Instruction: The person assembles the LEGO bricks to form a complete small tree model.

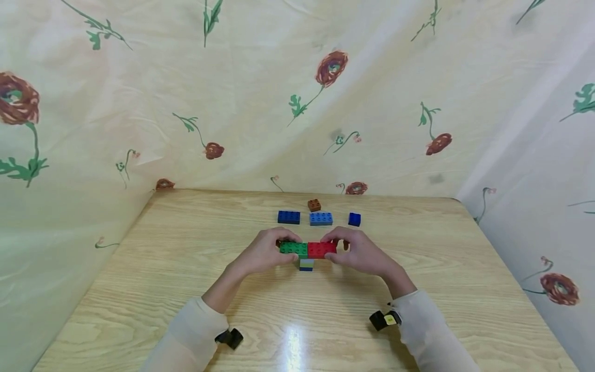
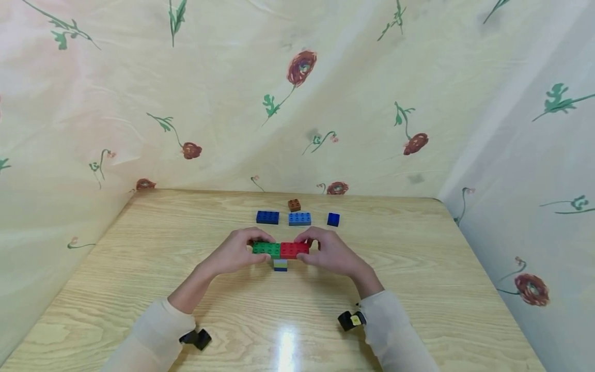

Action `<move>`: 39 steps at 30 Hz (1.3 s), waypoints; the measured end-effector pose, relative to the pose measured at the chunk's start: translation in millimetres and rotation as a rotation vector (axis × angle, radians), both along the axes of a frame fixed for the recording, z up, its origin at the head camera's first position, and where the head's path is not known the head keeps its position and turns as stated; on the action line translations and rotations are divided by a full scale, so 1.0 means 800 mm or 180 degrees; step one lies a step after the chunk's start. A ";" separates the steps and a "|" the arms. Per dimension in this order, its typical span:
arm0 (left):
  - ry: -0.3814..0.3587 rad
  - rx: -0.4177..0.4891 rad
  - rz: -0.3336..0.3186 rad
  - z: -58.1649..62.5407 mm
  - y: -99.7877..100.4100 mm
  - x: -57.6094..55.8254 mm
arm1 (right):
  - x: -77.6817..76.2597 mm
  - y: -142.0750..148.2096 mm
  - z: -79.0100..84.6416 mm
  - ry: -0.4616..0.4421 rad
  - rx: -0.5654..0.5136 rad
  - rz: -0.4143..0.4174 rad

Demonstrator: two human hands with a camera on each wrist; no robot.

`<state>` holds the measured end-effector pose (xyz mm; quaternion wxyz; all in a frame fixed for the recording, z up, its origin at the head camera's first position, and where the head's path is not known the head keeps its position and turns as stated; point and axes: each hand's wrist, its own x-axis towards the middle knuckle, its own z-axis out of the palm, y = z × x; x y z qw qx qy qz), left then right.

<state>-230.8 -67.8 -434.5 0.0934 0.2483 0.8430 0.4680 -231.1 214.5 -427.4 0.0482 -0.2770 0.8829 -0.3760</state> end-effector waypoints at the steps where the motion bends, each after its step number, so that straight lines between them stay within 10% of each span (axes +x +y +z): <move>1: 0.0004 -0.0002 0.0000 0.000 0.000 0.000 | 0.001 -0.001 0.001 -0.0006 0.0014 0.0002; 39: 0.0037 -0.0017 -0.0018 -0.003 0.000 -0.002 | -0.002 -0.033 -0.006 -0.0139 -0.0190 0.0134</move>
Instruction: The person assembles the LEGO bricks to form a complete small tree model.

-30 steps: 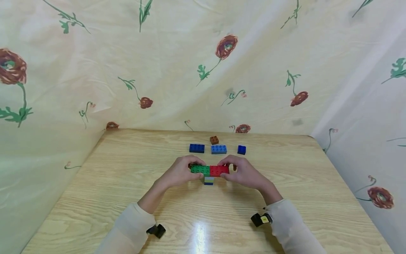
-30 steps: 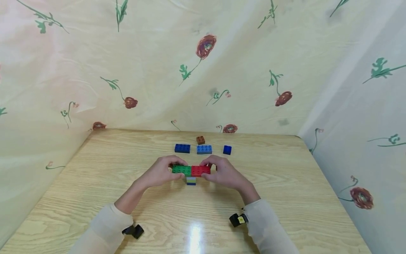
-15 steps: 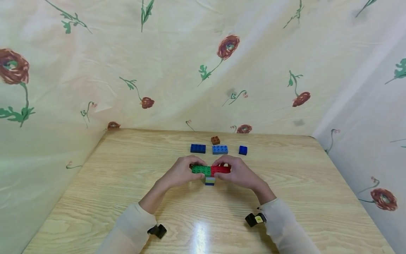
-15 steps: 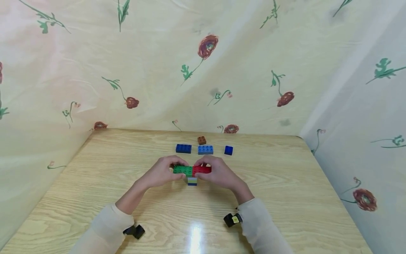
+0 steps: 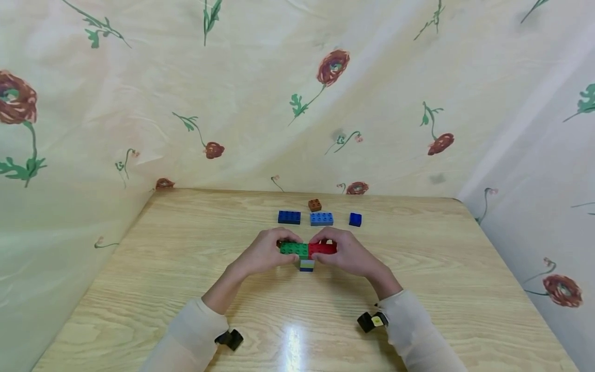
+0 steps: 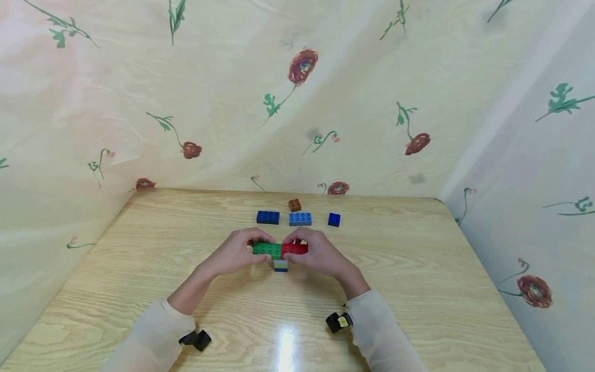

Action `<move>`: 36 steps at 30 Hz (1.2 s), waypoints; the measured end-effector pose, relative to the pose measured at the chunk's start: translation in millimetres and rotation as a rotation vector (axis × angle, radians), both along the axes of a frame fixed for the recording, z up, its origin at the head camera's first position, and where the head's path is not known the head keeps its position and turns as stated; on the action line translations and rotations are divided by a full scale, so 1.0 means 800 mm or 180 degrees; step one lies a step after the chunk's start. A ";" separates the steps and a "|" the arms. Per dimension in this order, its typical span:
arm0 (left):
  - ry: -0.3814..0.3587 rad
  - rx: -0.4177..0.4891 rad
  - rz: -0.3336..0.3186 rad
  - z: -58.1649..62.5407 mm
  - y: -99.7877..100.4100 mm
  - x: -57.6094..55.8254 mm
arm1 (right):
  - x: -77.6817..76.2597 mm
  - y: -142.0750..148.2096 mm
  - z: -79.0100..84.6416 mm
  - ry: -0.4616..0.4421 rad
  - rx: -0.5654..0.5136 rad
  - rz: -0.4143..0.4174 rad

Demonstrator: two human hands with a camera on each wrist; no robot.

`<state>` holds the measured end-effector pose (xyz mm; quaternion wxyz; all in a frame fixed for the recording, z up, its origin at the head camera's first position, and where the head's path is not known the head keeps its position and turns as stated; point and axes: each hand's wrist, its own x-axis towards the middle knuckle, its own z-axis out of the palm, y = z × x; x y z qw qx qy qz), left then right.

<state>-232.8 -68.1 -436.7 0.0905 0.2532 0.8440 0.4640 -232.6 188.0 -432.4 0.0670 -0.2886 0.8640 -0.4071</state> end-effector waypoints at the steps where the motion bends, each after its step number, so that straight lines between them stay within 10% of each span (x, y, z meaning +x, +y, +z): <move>1: 0.0001 -0.0008 0.0004 0.000 0.000 0.000 | 0.000 0.000 0.000 -0.0001 0.0003 -0.0003; 36: -0.0137 0.0009 -0.0029 -0.003 -0.005 -0.003 | -0.002 0.002 -0.003 0.0037 -0.0001 0.0033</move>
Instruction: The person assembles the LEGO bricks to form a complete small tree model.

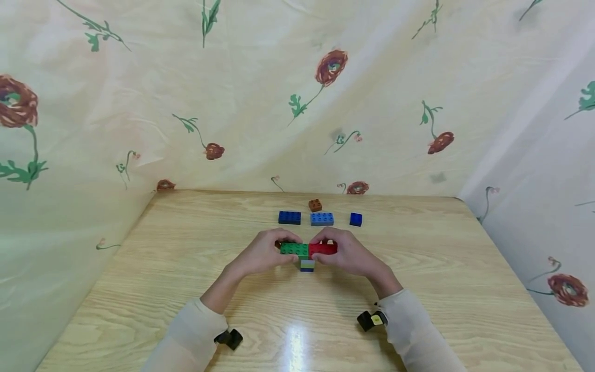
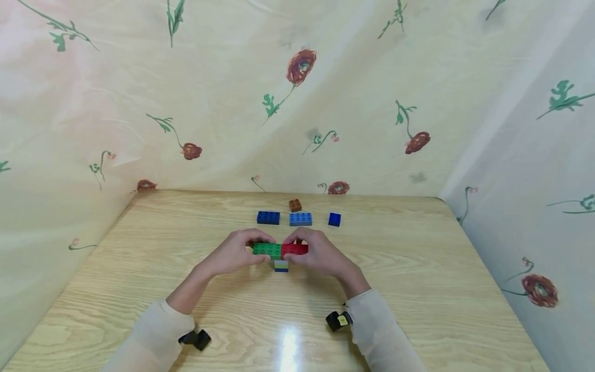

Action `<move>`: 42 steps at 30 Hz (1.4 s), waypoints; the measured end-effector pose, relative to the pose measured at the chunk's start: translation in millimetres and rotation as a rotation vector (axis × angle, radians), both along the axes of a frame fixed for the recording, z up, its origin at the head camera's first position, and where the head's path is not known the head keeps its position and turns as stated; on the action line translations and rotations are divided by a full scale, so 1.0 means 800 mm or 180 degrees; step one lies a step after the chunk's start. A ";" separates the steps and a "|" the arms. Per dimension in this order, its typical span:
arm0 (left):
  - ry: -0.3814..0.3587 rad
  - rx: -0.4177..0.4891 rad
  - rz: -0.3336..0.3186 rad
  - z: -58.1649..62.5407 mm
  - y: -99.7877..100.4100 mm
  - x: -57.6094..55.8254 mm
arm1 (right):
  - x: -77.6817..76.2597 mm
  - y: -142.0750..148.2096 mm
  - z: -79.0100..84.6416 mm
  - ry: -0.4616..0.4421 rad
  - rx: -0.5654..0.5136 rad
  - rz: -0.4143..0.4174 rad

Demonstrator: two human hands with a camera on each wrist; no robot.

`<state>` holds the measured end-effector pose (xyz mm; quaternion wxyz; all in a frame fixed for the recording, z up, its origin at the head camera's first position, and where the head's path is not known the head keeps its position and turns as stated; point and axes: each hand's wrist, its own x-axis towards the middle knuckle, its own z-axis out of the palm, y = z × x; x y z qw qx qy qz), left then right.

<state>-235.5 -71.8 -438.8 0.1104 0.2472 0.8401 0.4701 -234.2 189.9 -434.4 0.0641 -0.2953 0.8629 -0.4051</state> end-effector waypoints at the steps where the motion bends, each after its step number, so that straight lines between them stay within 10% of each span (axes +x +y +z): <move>1: 0.0016 -0.0002 -0.0007 0.000 0.000 0.000 | 0.000 0.000 0.000 0.0000 0.0002 0.0001; 28: 0.0109 -0.0124 -0.0028 0.009 -0.013 -0.001 | 0.000 0.004 0.007 0.0103 0.0145 -0.0040; 42: 0.0058 -0.0170 0.0003 0.012 -0.012 0.003 | -0.053 0.049 0.013 0.0251 0.0062 -0.0555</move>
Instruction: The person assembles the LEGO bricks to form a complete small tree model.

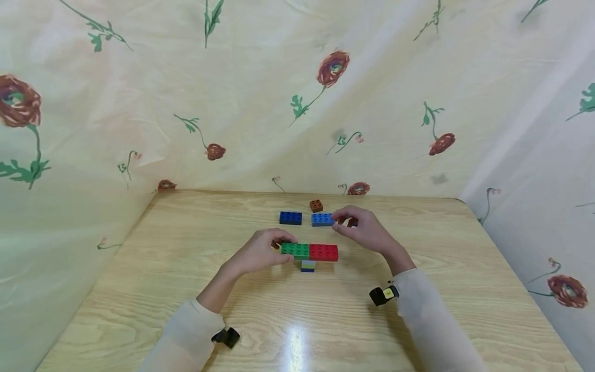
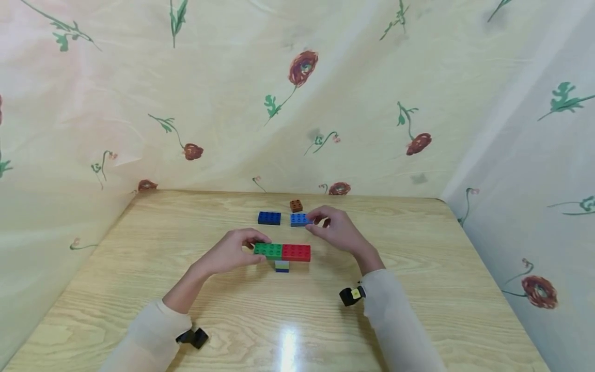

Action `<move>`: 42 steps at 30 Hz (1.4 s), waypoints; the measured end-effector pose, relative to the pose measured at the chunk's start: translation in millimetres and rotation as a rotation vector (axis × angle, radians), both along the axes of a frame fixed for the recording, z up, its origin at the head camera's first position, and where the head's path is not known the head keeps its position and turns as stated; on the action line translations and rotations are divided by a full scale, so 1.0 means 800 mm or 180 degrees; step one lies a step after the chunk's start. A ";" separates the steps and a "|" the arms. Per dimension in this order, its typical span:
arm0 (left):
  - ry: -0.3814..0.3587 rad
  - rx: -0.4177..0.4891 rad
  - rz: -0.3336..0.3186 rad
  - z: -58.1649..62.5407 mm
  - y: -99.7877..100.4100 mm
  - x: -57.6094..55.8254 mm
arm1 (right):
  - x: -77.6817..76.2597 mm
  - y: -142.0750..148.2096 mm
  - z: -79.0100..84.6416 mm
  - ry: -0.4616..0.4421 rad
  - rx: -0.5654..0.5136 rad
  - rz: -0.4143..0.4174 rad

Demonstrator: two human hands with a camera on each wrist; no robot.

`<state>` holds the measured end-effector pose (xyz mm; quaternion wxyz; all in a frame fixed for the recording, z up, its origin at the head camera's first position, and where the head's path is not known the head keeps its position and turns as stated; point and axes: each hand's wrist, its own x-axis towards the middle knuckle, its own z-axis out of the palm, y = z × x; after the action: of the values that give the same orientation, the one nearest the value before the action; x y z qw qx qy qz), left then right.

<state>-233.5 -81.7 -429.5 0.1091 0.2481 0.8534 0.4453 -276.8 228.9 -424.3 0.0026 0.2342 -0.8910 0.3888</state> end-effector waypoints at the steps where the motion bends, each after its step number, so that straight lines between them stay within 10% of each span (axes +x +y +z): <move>1: -0.0006 0.0002 0.0002 0.000 0.000 0.000 | -0.004 0.001 -0.001 -0.0028 -0.0002 -0.0024; 28: 0.0006 0.0106 -0.0031 -0.006 -0.001 -0.003 | -0.069 -0.005 -0.037 -0.0717 0.0028 -0.0309; 42: 0.0017 0.0087 -0.0016 -0.006 0.000 -0.003 | -0.071 -0.022 -0.047 -0.0799 0.0351 -0.0462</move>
<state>-235.5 -81.7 -434.1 0.1045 0.2528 0.8469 0.4560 -333.8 211.4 -461.7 -0.0936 0.1185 -0.9190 0.3643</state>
